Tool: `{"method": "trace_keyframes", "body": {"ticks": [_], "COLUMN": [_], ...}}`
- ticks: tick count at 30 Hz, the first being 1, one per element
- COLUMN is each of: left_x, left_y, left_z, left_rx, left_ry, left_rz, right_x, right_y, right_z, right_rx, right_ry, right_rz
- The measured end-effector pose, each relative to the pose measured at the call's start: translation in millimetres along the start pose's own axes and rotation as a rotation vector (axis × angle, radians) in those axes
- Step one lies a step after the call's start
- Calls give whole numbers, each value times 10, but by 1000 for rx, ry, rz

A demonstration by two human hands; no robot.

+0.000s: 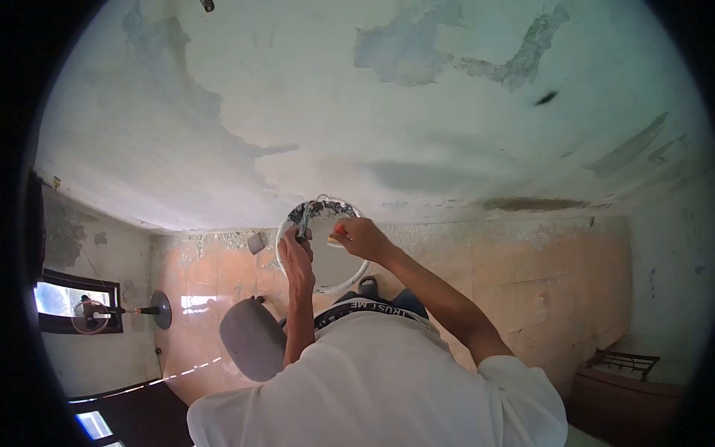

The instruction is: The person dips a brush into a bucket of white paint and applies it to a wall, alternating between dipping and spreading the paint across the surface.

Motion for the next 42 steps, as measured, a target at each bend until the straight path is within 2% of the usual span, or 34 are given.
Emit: {"method": "trace_keyframes", "body": {"ticks": [2, 6, 7, 14, 20, 26, 27, 29, 31, 32, 33, 34, 36, 37, 38, 40, 41, 42], "left_x": [25, -24, -8, 42, -26, -13, -5, -20, -27, -34, -49, -64, -108, -116, -114, -113, -166, -209], "left_y": [2, 83, 88, 88, 23, 2, 4, 17, 22, 21, 23, 11, 19, 28, 13, -6, 15, 44], "left_z": [-11, 60, 28, 31, -9, 61, 25, 4, 4, 17, 37, 35, 59, 78, 49, 48, 56, 122], "left_rx": [-130, -131, -58, -47, -57, -182, -118, -58, -49, -51, -45, -40, -52, -61, -73, -128, -57, -64], "left_ry": [48, 87, 38, 60, 41, -121, -19, 85, 66, 66, 39, 11, 15, 20, 22, -70, 182, 183], "left_rz": [-17, 16, -40, -57, -70, -34, -35, -26, -5, -2, -6, -16, -28, -26, -44, -31, -36, -58], "right_x": [-395, -863, -904, -1110, -1249, -1065, -964, -455, -123, 33, 156, 197, 129, 49, 20, -184, -233, -270], "right_y": [-127, -231, -247, -310, -308, -260, -211, -17, 269, 415, 542, 613, 902, 988, 1049, 1182, 1202, 1251], "right_z": [191, 578, 598, 615, 750, 698, 647, 507, 782, 887, 1026, 1090, 1375, 1478, 1519, 1629, 1594, 1562], "right_rx": [-13, -75, -60, -110, -74, -51, -45, -151, -302, -273, -345, -344, -516, -516, -504, -510, -501, -488], "right_ry": [48, 97, 96, 155, 195, 111, 110, 53, -347, -488, -574, -571, -1026, -1154, -1148, -1459, -1477, -1472], "right_rz": [-63, -146, -140, -196, -170, -109, -111, 64, 292, 373, 412, 423, 620, 654, 673, 765, 738, 761]}}
Point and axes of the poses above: each hand's wrist, its own y-axis away from the middle knuckle, its own x-axis out of the back of the hand, z = x × y, the point moved 8 cm from there along -y, towards the middle knuckle, and after that the axes turned 12 degrees about -z, right-handed, at the moved point
